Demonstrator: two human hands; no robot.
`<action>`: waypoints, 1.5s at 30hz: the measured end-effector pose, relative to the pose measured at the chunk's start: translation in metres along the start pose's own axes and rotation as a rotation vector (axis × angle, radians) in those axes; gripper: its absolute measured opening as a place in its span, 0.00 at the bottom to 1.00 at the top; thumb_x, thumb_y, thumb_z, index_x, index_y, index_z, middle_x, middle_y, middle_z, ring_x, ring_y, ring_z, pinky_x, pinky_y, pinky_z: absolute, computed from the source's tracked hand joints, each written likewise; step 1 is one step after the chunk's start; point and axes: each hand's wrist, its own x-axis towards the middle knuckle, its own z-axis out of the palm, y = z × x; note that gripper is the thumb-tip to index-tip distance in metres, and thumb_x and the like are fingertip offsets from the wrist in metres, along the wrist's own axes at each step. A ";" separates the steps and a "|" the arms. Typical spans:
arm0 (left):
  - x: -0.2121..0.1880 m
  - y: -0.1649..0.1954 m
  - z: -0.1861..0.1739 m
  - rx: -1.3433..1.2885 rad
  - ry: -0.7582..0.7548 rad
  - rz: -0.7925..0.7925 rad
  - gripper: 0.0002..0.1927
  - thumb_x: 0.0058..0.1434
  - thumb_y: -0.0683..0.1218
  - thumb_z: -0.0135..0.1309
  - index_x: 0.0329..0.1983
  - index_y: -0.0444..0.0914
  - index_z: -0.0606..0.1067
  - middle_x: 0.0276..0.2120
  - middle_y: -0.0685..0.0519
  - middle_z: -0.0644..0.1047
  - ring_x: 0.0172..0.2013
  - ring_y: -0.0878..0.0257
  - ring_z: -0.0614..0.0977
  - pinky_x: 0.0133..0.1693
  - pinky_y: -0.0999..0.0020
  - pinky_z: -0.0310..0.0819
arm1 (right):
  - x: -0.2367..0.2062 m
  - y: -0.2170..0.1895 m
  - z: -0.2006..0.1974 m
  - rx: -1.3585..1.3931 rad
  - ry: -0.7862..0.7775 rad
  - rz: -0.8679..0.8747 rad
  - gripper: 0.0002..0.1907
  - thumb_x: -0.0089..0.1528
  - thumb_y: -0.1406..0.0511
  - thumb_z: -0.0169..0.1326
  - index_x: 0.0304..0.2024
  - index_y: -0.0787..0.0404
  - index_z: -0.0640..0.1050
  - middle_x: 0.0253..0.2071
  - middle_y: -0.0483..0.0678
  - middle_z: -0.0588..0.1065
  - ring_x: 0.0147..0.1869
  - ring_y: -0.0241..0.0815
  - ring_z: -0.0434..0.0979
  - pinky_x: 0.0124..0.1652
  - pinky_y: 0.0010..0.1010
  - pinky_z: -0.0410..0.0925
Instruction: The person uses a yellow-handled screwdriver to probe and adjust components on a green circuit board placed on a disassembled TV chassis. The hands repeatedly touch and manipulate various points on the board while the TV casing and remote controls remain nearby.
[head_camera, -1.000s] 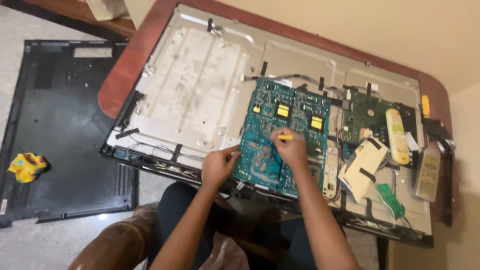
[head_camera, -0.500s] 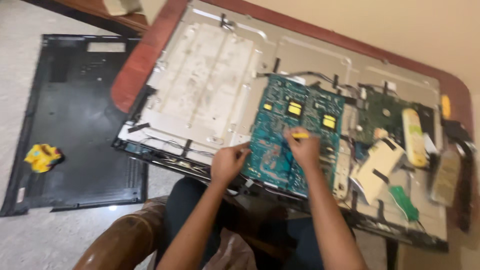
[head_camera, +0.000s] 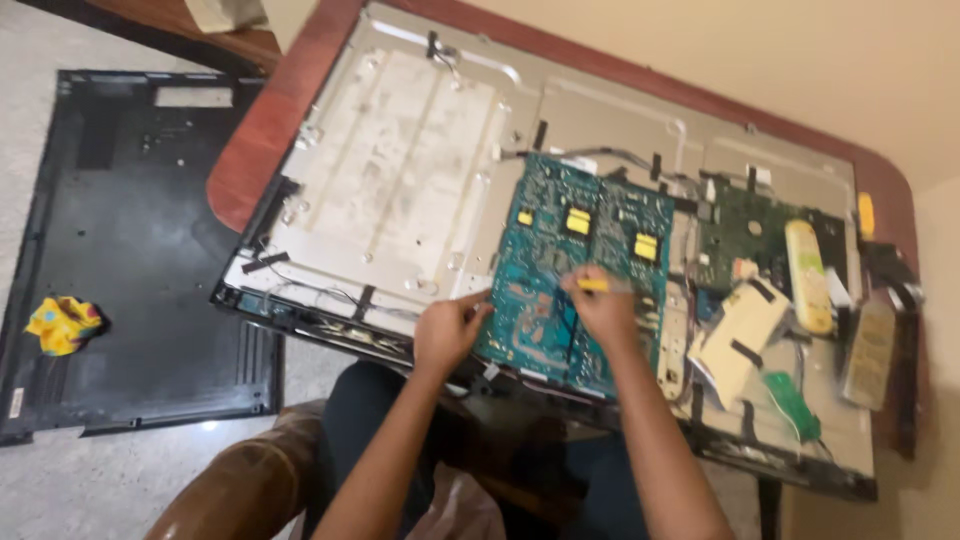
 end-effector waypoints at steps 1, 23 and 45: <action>0.000 -0.001 -0.001 -0.021 0.035 0.035 0.15 0.61 0.55 0.58 0.49 0.50 0.83 0.23 0.45 0.80 0.25 0.46 0.81 0.29 0.53 0.73 | 0.000 -0.001 0.000 0.009 -0.008 0.017 0.10 0.63 0.61 0.62 0.36 0.63 0.80 0.33 0.51 0.82 0.36 0.42 0.83 0.37 0.31 0.73; -0.005 0.006 -0.007 0.000 0.007 -0.017 0.16 0.62 0.56 0.59 0.51 0.51 0.83 0.22 0.44 0.79 0.24 0.46 0.80 0.29 0.52 0.71 | -0.015 0.031 -0.011 0.833 0.069 0.615 0.10 0.63 0.73 0.51 0.46 0.69 0.79 0.47 0.54 0.80 0.53 0.44 0.85 0.54 0.31 0.76; -0.003 0.007 -0.005 -0.008 0.016 -0.023 0.16 0.60 0.56 0.59 0.51 0.51 0.83 0.22 0.46 0.79 0.24 0.48 0.81 0.29 0.53 0.72 | -0.023 -0.015 -0.007 0.201 0.174 0.171 0.05 0.57 0.70 0.65 0.32 0.63 0.81 0.32 0.45 0.81 0.34 0.31 0.80 0.34 0.23 0.71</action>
